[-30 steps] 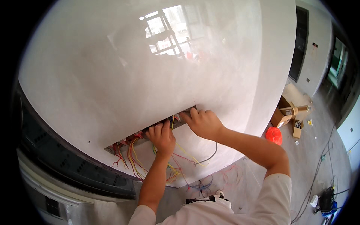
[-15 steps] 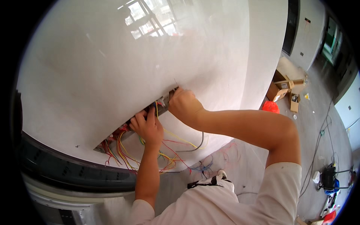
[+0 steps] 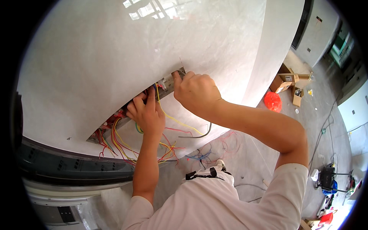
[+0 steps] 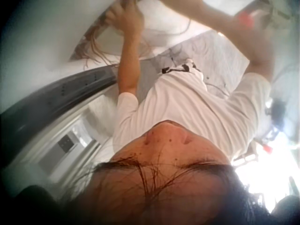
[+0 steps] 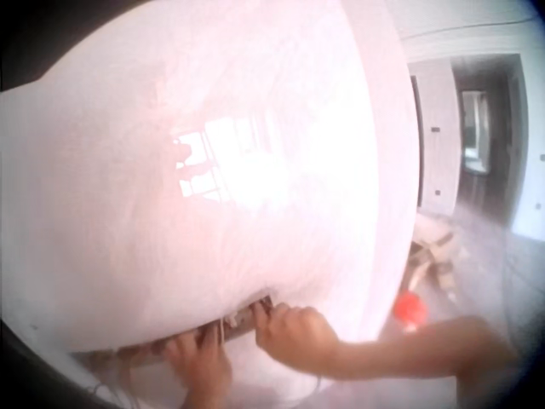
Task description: The person strips insulation from multiple colored wires using pliers and then wraps the exposed ends with black electrical tape. The person organizes the taped wires and tucks them into a wall-mounted electrical box.
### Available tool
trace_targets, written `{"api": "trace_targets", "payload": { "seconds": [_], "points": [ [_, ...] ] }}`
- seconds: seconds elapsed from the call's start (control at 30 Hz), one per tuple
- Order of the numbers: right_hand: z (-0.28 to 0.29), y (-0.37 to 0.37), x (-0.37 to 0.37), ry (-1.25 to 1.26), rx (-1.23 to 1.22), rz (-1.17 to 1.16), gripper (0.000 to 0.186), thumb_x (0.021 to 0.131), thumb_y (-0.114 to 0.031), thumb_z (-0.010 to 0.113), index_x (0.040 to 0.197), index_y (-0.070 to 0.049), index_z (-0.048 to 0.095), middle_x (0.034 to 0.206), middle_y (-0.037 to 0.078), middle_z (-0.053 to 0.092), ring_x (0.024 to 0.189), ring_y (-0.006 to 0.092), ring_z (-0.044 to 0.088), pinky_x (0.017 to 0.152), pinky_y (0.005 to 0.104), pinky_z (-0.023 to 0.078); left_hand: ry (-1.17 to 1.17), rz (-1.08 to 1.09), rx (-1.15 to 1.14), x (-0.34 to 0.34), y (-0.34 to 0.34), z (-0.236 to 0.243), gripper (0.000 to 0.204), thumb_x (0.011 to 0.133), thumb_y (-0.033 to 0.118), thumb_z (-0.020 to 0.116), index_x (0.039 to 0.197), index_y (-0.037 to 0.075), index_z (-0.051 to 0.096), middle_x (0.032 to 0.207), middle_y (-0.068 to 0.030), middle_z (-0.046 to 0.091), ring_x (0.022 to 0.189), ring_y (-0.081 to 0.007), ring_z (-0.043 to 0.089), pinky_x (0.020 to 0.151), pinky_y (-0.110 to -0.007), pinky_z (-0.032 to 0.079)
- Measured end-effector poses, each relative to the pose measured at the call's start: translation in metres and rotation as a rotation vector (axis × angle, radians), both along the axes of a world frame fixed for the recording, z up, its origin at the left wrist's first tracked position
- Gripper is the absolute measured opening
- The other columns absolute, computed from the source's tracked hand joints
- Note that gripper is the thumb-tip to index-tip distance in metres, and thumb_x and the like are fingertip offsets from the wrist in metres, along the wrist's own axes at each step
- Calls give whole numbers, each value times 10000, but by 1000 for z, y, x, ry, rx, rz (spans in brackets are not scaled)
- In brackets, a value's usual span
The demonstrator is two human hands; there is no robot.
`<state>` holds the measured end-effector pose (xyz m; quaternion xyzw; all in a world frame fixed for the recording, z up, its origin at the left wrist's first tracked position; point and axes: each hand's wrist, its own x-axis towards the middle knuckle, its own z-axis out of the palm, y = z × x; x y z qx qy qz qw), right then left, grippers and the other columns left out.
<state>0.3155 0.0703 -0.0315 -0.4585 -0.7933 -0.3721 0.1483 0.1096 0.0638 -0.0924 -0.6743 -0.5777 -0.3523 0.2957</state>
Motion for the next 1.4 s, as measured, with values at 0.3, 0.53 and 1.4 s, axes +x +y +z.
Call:
{"api": "trace_targets", "payload": {
  "seconds": [0.3, 0.53, 1.4],
  "points": [
    [-26, 18, 6, 93, -5, 152, 522, 865, -85, 675, 1387, -68, 693, 655, 18, 535, 476, 143, 524, 431, 311, 404, -133, 203, -210, 29, -3, 14, 568, 894, 70, 663, 1446, 207, 664, 1266, -76, 494, 1109, -369, 444, 930, -521, 357],
    [-26, 24, -4, 356, -270, 196, 573, 845, -71, 683, 1413, -69, 605, 726, 127, 663, 570, 273, 688, 468, 407, 503, -159, 171, -162, 29, -5, 6, 527, 920, 91, 661, 1436, 201, 667, 1281, -100, 493, 1129, -380, 444, 942, -542, 359],
    [-58, 18, -13, 858, -101, 351, 242, 933, -3, 655, 1166, 57, 681, 951, 185, 675, 694, 370, 684, 596, 440, 574, -1281, -639, -1378, 51, -124, -18, 300, 1047, 142, 645, 1290, -34, 644, 727, -115, 701, 521, -111, 538, 488, -270, 399]
  ]
}}
